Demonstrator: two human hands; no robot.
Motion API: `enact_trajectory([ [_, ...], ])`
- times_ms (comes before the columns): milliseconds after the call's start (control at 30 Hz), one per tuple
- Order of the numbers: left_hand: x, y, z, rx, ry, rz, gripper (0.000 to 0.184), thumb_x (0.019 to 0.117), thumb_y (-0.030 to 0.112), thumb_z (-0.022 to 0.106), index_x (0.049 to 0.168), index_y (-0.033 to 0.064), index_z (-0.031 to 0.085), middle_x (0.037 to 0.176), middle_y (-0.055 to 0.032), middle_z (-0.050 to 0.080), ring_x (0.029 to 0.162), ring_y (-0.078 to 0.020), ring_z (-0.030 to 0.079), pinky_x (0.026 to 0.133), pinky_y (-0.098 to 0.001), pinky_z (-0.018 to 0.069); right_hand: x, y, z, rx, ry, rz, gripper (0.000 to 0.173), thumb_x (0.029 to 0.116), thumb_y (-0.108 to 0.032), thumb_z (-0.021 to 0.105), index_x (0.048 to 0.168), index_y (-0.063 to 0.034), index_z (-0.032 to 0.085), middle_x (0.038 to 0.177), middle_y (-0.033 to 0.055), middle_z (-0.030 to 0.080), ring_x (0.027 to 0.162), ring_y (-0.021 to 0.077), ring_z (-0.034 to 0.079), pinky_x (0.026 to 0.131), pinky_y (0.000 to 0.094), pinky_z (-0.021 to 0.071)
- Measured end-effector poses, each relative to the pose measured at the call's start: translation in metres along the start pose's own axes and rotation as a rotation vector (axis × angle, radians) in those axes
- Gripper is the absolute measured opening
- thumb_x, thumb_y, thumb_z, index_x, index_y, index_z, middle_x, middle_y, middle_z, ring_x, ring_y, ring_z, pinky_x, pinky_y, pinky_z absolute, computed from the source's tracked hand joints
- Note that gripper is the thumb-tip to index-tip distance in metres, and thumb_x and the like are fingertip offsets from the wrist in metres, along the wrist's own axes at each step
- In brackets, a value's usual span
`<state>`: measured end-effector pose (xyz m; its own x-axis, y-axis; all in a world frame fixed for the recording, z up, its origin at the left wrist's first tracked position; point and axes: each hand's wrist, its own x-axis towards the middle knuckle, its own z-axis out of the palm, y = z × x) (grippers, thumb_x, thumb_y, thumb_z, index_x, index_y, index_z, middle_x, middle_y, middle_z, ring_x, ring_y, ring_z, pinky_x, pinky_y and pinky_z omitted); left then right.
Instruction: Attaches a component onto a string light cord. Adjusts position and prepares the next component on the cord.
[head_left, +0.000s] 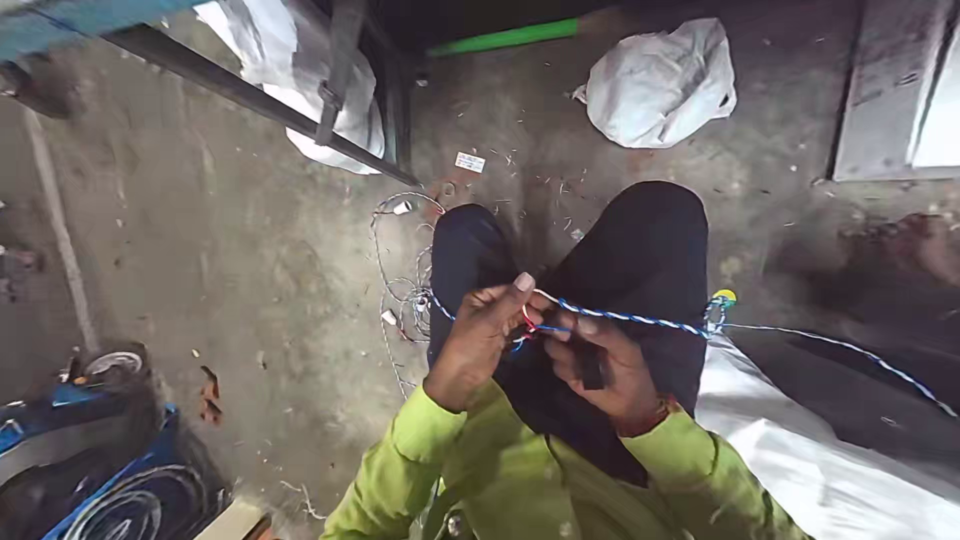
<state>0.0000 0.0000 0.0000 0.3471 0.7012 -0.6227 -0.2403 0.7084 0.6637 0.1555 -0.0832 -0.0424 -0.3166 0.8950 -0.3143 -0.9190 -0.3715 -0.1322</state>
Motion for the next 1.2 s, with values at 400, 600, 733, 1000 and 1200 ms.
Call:
enact_trajectory([
  [400,-0.010,-0.031,-0.006,0.350,-0.183,0.232,0.017,0.0992,0.004,0.063,0.110,-0.0040,0.074,0.099,-0.0072,0.076,0.091,-0.0122,0.072,0.086,-0.0301,0.0607,0.008,-0.002,0.005,-0.483,0.404,-0.385,0.031,0.1042,-0.033,0.059,0.086,-0.0117,0.072,0.078,0.0008,0.069,0.068,0.0071,0.066,0.064,0.0243,0.0585],
  [600,-0.015,-0.037,-0.003,0.381,-0.010,0.336,0.019,0.0998,0.004,0.060,0.109,-0.0007,0.076,0.096,-0.0056,0.075,0.084,-0.0106,0.070,0.078,-0.0285,0.0599,-0.006,-0.001,0.010,-0.571,0.562,-0.268,0.034,0.1086,-0.033,0.048,0.099,-0.0090,0.070,0.079,0.0006,0.066,0.058,0.0035,0.057,0.050,0.0181,0.0495],
  [733,-0.014,-0.040,-0.007,0.470,0.048,0.438,0.020,0.0986,0.006,0.063,0.113,0.0021,0.077,0.105,-0.0059,0.073,0.087,-0.0116,0.069,0.077,-0.0291,0.0600,-0.029,-0.007,0.018,-0.491,0.505,-0.246,0.025,0.1016,-0.019,0.047,0.113,-0.0113,0.069,0.089,0.0028,0.069,0.067,0.0049,0.063,0.057,0.0185,0.0549],
  [1000,-0.017,-0.047,-0.004,0.340,-0.041,0.446,0.044,0.0992,0.002,0.061,0.143,0.0027,0.056,0.112,-0.0100,0.074,0.098,-0.0178,0.072,0.085,-0.0348,0.0607,-0.048,-0.017,0.015,-0.821,0.124,-0.471,0.042,0.0935,-0.008,0.071,0.132,-0.0167,0.059,0.117,0.0040,0.067,0.099,0.0155,0.067,0.087,0.0341,0.0595],
  [1200,-0.024,-0.049,-0.007,0.295,-0.177,0.559,0.031,0.1004,0.004,0.058,0.129,0.0039,0.069,0.114,-0.0065,0.072,0.103,-0.0145,0.068,0.091,-0.0329,0.0580,-0.055,-0.023,0.019,-1.036,0.007,-0.628,0.071,0.0868,-0.004,0.079,0.143,-0.0295,0.044,0.126,-0.0016,0.063,0.095,0.0126,0.068,0.083,0.0294,0.0611],
])
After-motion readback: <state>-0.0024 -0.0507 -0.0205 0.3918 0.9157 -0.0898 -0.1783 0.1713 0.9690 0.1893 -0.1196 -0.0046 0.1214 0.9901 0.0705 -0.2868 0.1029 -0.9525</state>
